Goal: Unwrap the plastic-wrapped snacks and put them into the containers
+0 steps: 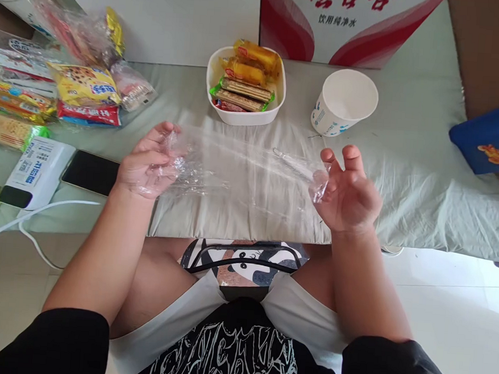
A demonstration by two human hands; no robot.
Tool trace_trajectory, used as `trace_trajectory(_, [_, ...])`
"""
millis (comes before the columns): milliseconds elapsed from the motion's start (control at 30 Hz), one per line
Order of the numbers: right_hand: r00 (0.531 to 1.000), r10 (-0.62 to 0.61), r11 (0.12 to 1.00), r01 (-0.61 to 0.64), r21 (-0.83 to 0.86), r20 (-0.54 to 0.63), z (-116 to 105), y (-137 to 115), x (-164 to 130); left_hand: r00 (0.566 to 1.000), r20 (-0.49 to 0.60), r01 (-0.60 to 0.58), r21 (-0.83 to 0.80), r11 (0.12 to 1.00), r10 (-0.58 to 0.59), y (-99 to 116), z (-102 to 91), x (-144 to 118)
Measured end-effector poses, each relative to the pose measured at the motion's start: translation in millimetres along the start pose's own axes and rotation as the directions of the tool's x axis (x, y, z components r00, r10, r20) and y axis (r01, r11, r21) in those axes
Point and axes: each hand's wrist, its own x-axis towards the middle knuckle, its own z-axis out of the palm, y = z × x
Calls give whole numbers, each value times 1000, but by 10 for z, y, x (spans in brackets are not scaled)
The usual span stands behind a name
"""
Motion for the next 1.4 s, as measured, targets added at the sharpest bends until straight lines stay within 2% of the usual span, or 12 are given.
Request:
trace_trajectory(133, [997, 59, 994, -54, 93, -52, 110, 93, 111, 993, 51, 106, -2, 994, -106, -57, 97, 30])
trace_trajectory(267, [961, 156, 983, -174, 64, 228, 413, 193, 132, 946, 226, 227, 44, 973, -231, -145, 324, -51])
trace_trajectory(400, [775, 301, 953, -265, -145, 556, 595, 183, 74, 867, 370, 291, 171, 941, -335, -176, 420, -117])
trace_trajectory(500, [659, 422, 905, -269, -329, 623, 623, 124, 47, 863, 372, 296, 178, 939, -342, -159, 405, -82])
trace_trajectory(567, [681, 446, 892, -285, -351, 580, 621, 110, 44, 925, 287, 231, 99, 968, -250, -156, 387, -24])
trace_trajectory(700, [855, 405, 911, -348, -223, 324, 631, 202, 67, 994, 54, 96, -23, 995, -95, -241, 401, 83])
trace_trajectory(800, [924, 371, 923, -355, -148, 91, 664, 305, 94, 980, 117, 165, -48, 985, -158, -375, 492, 81])
trace_trajectory(900, [955, 296, 946, -297, -134, -22, 711, 351, 95, 930, 263, 286, -82, 955, -256, -501, 636, 12])
trace_trajectory(967, [972, 229, 960, -234, -155, -48, 738, 347, 75, 919, 274, 309, -50, 950, -284, -548, 727, -33])
trace_trajectory(1067, [989, 151, 972, -149, -182, -3, 750, 332, 36, 949, 176, 257, 54, 965, -262, -555, 801, -59])
trace_trajectory(1233, [979, 183, 960, -160, -229, 84, 713, 342, 10, 978, 58, 189, 173, 967, -201, -499, 735, -19])
trace_trajectory(1400, [980, 181, 955, -155, -252, 80, 695, 337, -9, 963, 134, 178, 324, 929, -232, -440, 614, -8])
